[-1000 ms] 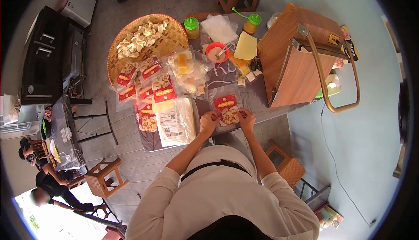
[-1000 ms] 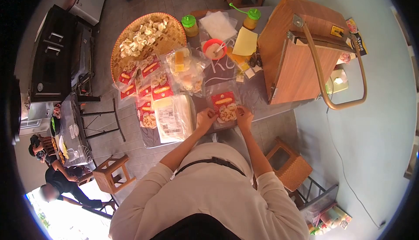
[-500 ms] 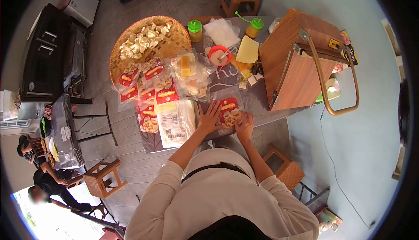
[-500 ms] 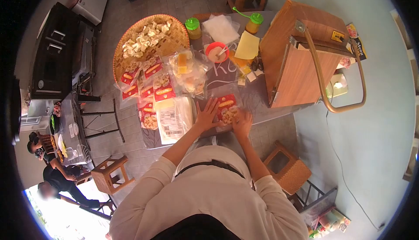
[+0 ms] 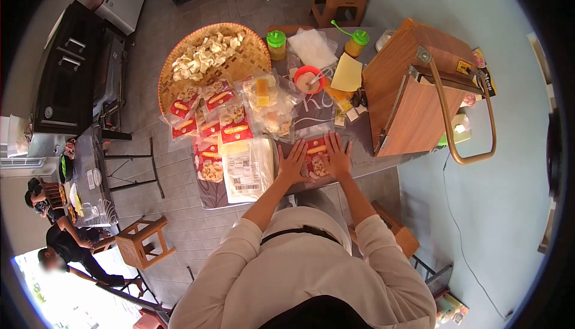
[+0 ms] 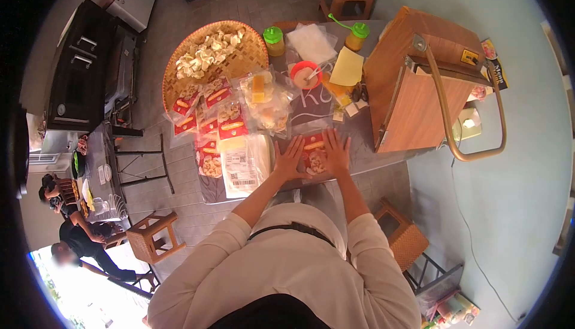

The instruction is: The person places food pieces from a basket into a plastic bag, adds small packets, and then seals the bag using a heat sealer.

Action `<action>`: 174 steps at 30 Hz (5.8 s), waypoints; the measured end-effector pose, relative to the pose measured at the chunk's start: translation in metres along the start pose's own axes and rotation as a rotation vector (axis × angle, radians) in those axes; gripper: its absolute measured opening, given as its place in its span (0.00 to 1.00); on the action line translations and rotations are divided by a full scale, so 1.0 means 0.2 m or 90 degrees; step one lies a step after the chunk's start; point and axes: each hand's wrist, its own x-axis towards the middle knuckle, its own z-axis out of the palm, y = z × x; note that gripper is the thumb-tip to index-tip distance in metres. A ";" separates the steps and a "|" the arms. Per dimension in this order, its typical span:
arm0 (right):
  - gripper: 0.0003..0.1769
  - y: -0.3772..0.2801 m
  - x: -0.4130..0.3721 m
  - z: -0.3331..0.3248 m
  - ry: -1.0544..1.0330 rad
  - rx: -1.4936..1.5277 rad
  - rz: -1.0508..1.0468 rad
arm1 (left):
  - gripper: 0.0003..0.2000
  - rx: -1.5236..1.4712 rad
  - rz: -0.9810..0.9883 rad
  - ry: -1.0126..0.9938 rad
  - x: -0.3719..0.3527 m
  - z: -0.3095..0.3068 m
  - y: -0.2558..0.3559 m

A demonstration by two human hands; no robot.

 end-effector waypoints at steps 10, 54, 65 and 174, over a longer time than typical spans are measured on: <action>0.34 -0.07 -0.15 0.02 -0.078 0.040 -0.138 | 0.66 0.016 -0.015 -0.013 0.01 -0.03 -0.01; 0.39 -0.06 -0.03 -0.05 -0.004 0.113 -0.025 | 0.70 -0.001 -0.111 -0.112 0.00 -0.05 0.01; 0.36 -0.27 -0.13 -0.01 -0.009 0.107 -0.117 | 0.68 0.109 -0.111 -0.065 0.02 0.05 0.00; 0.09 -0.48 -0.11 -0.95 0.278 0.328 -0.059 | 0.20 -0.618 -0.094 0.159 -0.32 -0.55 -0.12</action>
